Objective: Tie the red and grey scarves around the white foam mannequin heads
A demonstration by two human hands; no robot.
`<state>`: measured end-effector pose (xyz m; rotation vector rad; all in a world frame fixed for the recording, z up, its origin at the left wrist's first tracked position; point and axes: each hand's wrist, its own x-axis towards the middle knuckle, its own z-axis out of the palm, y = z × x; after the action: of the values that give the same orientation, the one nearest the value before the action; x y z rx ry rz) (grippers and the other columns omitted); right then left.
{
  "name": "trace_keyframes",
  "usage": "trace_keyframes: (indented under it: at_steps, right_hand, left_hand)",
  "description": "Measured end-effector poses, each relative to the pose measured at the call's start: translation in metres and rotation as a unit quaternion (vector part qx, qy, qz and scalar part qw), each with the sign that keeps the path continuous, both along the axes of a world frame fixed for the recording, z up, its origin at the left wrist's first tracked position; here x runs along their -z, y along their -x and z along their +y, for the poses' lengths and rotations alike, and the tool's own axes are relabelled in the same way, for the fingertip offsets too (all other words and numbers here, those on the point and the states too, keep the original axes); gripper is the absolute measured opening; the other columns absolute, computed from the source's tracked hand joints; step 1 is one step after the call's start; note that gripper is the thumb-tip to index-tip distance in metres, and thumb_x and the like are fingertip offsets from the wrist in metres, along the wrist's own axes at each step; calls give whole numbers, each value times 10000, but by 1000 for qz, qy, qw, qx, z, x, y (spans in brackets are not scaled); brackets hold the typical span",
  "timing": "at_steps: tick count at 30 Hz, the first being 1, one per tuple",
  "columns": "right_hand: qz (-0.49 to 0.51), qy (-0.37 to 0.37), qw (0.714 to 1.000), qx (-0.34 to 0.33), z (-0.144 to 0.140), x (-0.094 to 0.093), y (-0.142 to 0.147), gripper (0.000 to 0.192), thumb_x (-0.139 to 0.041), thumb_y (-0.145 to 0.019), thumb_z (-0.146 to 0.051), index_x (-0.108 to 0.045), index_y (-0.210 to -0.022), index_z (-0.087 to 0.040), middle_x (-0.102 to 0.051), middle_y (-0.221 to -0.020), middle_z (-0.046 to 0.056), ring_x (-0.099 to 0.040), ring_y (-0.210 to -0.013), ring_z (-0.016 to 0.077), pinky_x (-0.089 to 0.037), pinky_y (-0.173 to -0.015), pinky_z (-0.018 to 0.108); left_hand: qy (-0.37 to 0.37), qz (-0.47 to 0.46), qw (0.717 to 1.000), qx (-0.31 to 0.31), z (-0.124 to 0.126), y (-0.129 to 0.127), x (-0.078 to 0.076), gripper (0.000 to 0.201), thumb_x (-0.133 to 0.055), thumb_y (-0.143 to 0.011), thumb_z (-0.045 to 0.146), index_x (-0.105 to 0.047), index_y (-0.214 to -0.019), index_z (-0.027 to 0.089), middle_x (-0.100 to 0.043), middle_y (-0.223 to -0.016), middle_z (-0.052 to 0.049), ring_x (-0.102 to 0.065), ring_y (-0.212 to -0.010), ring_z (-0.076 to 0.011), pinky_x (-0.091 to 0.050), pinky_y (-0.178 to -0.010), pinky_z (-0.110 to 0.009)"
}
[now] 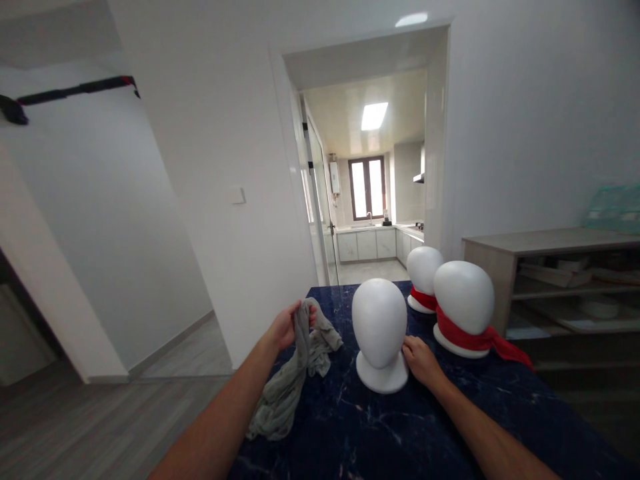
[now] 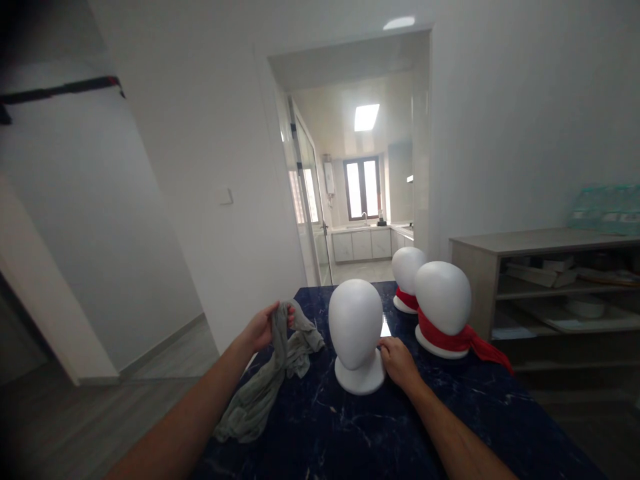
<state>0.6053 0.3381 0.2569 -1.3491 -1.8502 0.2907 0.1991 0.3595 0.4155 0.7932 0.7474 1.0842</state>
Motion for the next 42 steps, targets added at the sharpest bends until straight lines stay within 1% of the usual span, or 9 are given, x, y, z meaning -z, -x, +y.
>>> trace_keyframes:
  at_steps: [3,11,17,22,25,29,32,37,42]
  right_hand:
    - [5,-9,1000,-3,-3,-3,1,370,-401,-949,-265,-761,-994,-192,-741,-997,87,-636,-984,246,-444,-920,341]
    - [148,-39,984,88,-16,-25,-10,325,-436,-936,-361,-716,-940,-197,-723,-877,59,-661,-835,253,-467,-790,356]
    - [255,-187,925,211,-60,-88,-15,274,-516,-967,-394,-692,-990,-185,-698,-874,50,-634,-790,231,-465,-758,348]
    - [290,-286,905,126,-137,-137,28,185,-631,-974,-357,-674,-1076,-208,-678,-973,49,-659,-874,213,-534,-796,337]
    - [251,-217,943,-13,-166,-154,68,356,-661,-970,-323,-634,-1319,-260,-695,-1132,73,-692,-944,221,-587,-794,347]
    - [249,-155,943,-156,-169,-171,110,849,-748,-903,-308,-325,-1638,-353,-472,-1600,99,-593,-1336,281,-565,-1053,447]
    - [256,-93,942,-198,-158,-184,121,1035,-843,-801,-285,-274,-1665,-335,-591,-1498,83,-621,-1307,286,-527,-1105,462]
    - [213,134,916,-312,-144,-203,104,290,-727,-859,-301,-752,-1127,-193,-718,-790,-5,-700,-679,191,-576,-624,298]
    - [255,116,933,-226,-136,-229,48,161,-615,-856,-256,-716,-971,-206,-486,-541,-90,-551,-493,118,-505,-549,242]
  left_hand:
    - [-53,46,997,-40,-10,-1,-25,254,-640,-993,311,-706,-1076,80,-792,-938,-125,-681,-550,-146,-588,-577,-257]
    - [-204,113,969,87,-45,-9,-82,377,-784,-902,299,-726,-1216,99,-774,-1060,-117,-601,-543,-82,-524,-522,-205]
    - [-238,129,952,146,-72,-5,-112,392,-720,-941,277,-699,-1299,118,-748,-1068,-124,-633,-598,-101,-481,-487,-185]
    - [-240,154,933,219,-93,-7,-127,439,-653,-989,336,-645,-1389,154,-718,-1018,-91,-592,-547,-78,-418,-439,-171]
    - [-240,155,917,278,-109,-22,-135,464,-643,-988,352,-616,-1410,161,-709,-1005,-82,-621,-553,-95,-438,-438,-180]
    - [-233,191,879,370,-134,-51,-141,432,-668,-967,404,-640,-1310,143,-722,-977,-95,-645,-551,-114,-476,-450,-189]
    - [-225,221,853,415,-152,-67,-143,387,-716,-926,441,-673,-1156,132,-721,-894,-83,-589,-496,-93,-454,-427,-182]
    - [-208,257,859,391,-159,-57,-153,447,-796,-834,476,-693,-1126,153,-620,-700,0,-432,-415,-71,-317,-344,-186]
    - [-189,321,855,360,-137,-17,-158,393,-803,-827,441,-724,-1102,171,-424,-538,80,-255,-367,-51,-156,-329,-182]
